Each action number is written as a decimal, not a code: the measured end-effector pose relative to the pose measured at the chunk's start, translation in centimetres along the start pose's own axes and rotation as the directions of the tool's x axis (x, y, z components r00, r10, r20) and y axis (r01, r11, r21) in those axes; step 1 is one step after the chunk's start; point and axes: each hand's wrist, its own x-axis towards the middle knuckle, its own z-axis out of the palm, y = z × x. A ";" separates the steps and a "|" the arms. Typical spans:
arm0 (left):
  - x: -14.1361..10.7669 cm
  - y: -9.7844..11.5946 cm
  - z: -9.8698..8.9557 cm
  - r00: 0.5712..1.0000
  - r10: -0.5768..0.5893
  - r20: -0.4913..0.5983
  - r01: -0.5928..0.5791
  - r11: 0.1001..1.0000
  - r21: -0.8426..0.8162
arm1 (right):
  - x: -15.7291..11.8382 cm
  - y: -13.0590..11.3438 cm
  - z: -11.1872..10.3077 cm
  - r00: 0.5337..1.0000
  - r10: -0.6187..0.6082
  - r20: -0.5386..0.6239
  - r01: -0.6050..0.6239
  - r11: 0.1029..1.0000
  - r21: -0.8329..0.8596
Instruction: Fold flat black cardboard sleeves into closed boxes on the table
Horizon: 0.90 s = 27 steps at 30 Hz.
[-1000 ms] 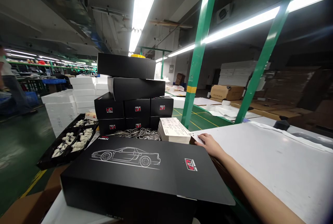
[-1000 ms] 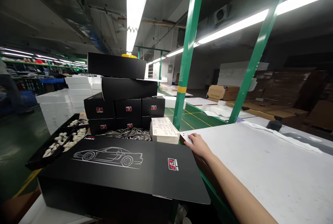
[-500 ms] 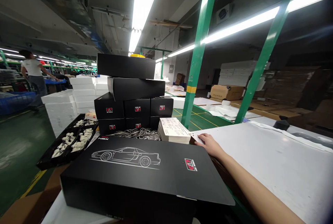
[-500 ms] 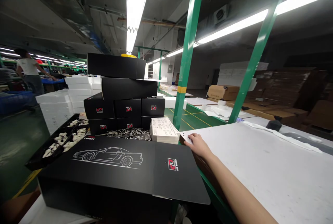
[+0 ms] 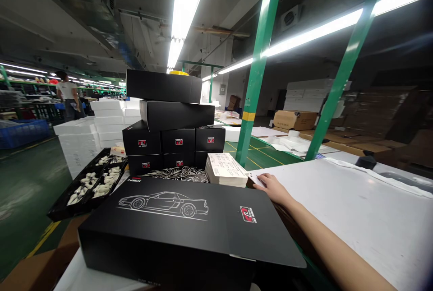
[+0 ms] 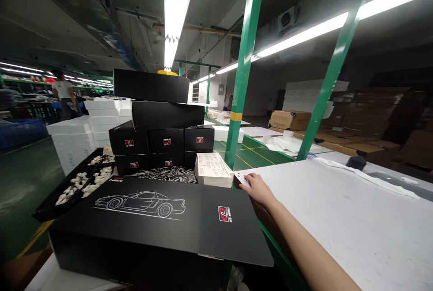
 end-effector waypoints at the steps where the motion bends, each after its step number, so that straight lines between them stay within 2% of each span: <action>1: 0.0 -0.3 0.2 1.000 0.003 0.001 -0.003 1.000 -0.006 | 0.0 0.0 0.0 1.000 0.001 0.000 -0.001 1.000 0.001; 7: 0.3 -1.9 1.6 0.998 0.048 0.037 -0.047 0.998 -0.033 | 0.0 0.2 0.1 1.000 0.003 -0.004 -0.003 1.000 0.009; 13: 0.5 -2.8 2.0 0.998 0.033 0.049 -0.031 0.999 -0.033 | 0.0 0.1 0.0 1.000 0.000 -0.002 0.000 1.000 0.009; 18: 0.6 -3.0 2.0 0.999 0.037 0.036 -0.036 0.999 -0.034 | -0.1 -0.2 -0.1 1.000 -0.002 0.003 0.002 1.000 0.007; 27: 0.5 -3.0 1.9 0.996 0.034 0.081 -0.033 0.999 -0.013 | -0.1 -0.3 -0.2 1.000 -0.007 -0.007 0.007 1.000 0.005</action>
